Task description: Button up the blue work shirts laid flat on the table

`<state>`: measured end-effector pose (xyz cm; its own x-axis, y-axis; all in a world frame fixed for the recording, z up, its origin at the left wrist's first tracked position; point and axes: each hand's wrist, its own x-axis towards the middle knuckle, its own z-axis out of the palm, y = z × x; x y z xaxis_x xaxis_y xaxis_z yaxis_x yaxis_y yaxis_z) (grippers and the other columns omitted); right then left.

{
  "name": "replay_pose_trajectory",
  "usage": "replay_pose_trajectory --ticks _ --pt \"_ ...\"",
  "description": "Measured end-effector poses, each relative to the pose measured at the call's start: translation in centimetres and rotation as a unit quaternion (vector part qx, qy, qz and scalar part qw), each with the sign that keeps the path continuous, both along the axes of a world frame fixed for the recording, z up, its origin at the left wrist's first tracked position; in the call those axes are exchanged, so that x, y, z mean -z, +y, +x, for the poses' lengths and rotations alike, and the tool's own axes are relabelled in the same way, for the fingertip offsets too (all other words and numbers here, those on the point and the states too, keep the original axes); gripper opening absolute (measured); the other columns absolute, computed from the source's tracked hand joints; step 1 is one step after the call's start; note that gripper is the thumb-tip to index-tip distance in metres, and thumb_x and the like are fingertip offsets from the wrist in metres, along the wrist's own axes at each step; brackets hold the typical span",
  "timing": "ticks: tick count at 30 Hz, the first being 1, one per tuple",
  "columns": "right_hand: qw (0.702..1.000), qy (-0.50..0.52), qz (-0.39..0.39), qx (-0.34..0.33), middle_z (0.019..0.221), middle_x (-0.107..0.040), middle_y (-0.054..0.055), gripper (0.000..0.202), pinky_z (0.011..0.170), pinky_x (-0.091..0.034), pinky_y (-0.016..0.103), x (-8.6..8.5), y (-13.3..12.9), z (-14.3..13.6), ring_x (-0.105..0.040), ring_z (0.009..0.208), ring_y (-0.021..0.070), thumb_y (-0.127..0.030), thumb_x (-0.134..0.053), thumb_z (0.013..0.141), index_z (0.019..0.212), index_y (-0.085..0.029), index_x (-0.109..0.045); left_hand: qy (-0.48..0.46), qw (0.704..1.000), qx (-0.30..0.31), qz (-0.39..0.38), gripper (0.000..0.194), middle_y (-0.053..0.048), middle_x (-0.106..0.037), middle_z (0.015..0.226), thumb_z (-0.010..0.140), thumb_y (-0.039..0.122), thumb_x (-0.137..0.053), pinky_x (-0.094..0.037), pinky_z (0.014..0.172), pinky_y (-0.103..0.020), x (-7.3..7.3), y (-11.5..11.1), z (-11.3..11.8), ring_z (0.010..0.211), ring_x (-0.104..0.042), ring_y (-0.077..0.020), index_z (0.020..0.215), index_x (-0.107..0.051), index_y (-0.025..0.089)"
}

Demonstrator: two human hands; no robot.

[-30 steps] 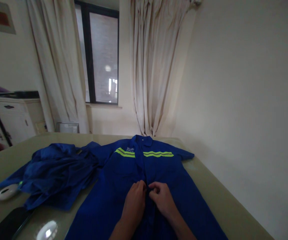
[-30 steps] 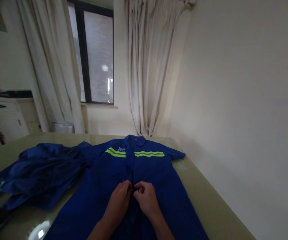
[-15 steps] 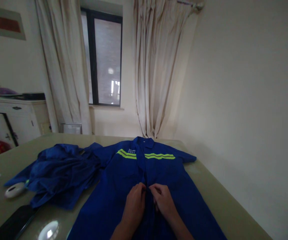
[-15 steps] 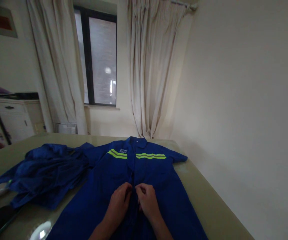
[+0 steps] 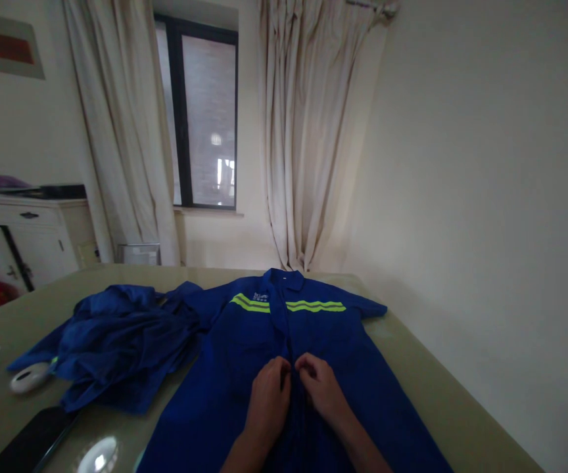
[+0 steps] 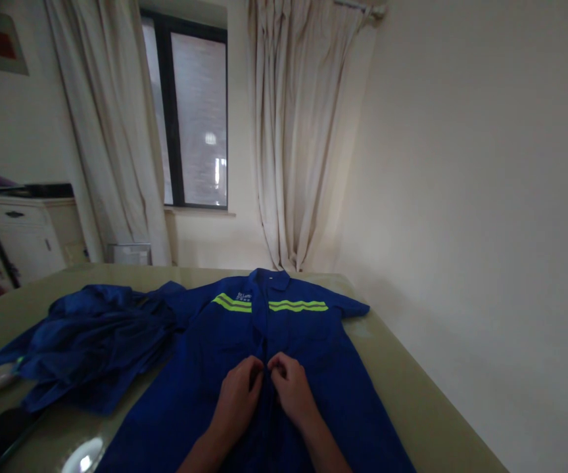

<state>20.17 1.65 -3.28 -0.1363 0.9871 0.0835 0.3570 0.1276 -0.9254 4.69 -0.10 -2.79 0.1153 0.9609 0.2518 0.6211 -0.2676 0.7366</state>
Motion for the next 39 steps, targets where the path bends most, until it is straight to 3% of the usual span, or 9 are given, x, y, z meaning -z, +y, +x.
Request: replay_pose_trajectory --ticks 3,10,16,20,25,29,35,39 --pt "0.998 -0.042 0.040 0.016 0.060 -0.055 -0.005 0.014 0.052 -0.036 0.022 -0.3 -0.2 -0.3 -0.050 0.053 0.0123 -0.028 -0.055 0.079 0.085 -0.019 -0.065 -0.008 1.000 -0.002 -0.006 0.020 -0.003 -0.071 0.094 0.095 0.012 -0.047 -0.044 0.082 -0.029 0.2 0.1 -0.1 0.090 -0.067 -0.0180 0.094 -0.064 0.021" --pt "0.993 -0.107 0.046 0.033 0.071 -0.069 0.001 0.019 0.062 -0.042 0.024 -0.6 -0.7 -0.3 -0.063 0.066 0.0168 -0.031 -0.061 0.084 0.091 -0.018 -0.073 -0.019 1.000 0.008 0.003 0.022 -0.003 -0.071 0.093 0.095 0.013 -0.044 -0.044 0.080 -0.029 0.1 0.2 -0.2 0.089 -0.067 -0.0184 0.095 -0.065 0.021" --pt "0.984 -0.171 0.058 0.015 0.072 -0.071 0.000 0.017 0.062 -0.039 0.023 -1.0 -0.6 -0.5 -0.065 0.067 0.0158 -0.024 -0.057 0.086 0.092 -0.021 -0.073 -0.052 0.998 0.008 -0.033 0.019 -0.003 -0.075 0.090 0.097 0.029 -0.050 -0.046 0.075 -0.029 -0.6 0.0 -0.1 0.084 -0.070 -0.0192 0.094 -0.067 0.023" --pt "0.978 -0.193 0.074 0.020 0.075 -0.070 -0.001 0.016 0.064 -0.038 0.023 -1.0 -0.8 -0.6 -0.064 0.070 0.0153 -0.024 -0.056 0.089 0.091 -0.022 -0.071 -0.053 0.997 -0.004 -0.053 0.017 -0.003 -0.076 0.093 0.094 0.026 -0.052 -0.047 0.077 -0.028 -0.6 0.4 -0.2 0.087 -0.070 -0.0188 0.093 -0.068 0.023" --pt "0.982 -0.163 0.092 0.032 0.081 -0.067 0.001 0.012 0.068 -0.041 0.024 -1.3 -0.9 -0.6 -0.061 0.074 0.0157 -0.026 -0.058 0.088 0.083 -0.021 -0.069 -0.101 0.992 -0.001 -0.075 0.015 -0.002 -0.077 0.093 0.090 0.019 -0.054 -0.049 0.079 -0.027 -0.3 1.2 -0.5 0.090 -0.071 -0.0181 0.093 -0.068 0.021" --pt "0.989 -0.114 0.064 0.062 0.079 -0.067 0.001 0.010 0.068 -0.042 0.024 -1.4 -0.5 -0.6 -0.061 0.073 0.0168 -0.024 -0.060 0.083 0.080 -0.020 -0.069 -0.111 0.992 0.011 -0.060 0.013 -0.001 -0.076 0.090 0.090 0.020 -0.053 -0.049 0.076 -0.027 -0.2 1.3 -0.7 0.086 -0.071 -0.0173 0.095 -0.065 0.022" --pt "0.995 -0.026 -0.019 0.097 0.075 -0.073 0.005 0.016 0.067 -0.043 0.028 -0.6 0.8 -0.7 -0.064 0.073 0.0201 -0.028 -0.063 0.078 0.076 -0.017 -0.073 -0.070 0.995 0.059 -0.048 0.020 -0.001 -0.076 0.093 0.090 0.018 -0.050 -0.050 0.077 -0.027 -0.6 1.2 -0.8 0.086 -0.071 -0.0174 0.101 -0.066 0.023" --pt "0.991 0.036 -0.062 0.115 0.071 -0.074 0.005 0.014 0.069 -0.046 0.029 0.2 1.3 -0.9 -0.066 0.074 0.0210 -0.028 -0.065 0.072 0.069 -0.016 -0.073 -0.003 0.997 0.067 -0.024 0.032 -0.004 -0.075 0.106 0.090 0.012 -0.047 -0.050 0.090 -0.032 -0.3 1.2 -0.6 0.100 -0.069 -0.0201 0.112 -0.068 0.024"
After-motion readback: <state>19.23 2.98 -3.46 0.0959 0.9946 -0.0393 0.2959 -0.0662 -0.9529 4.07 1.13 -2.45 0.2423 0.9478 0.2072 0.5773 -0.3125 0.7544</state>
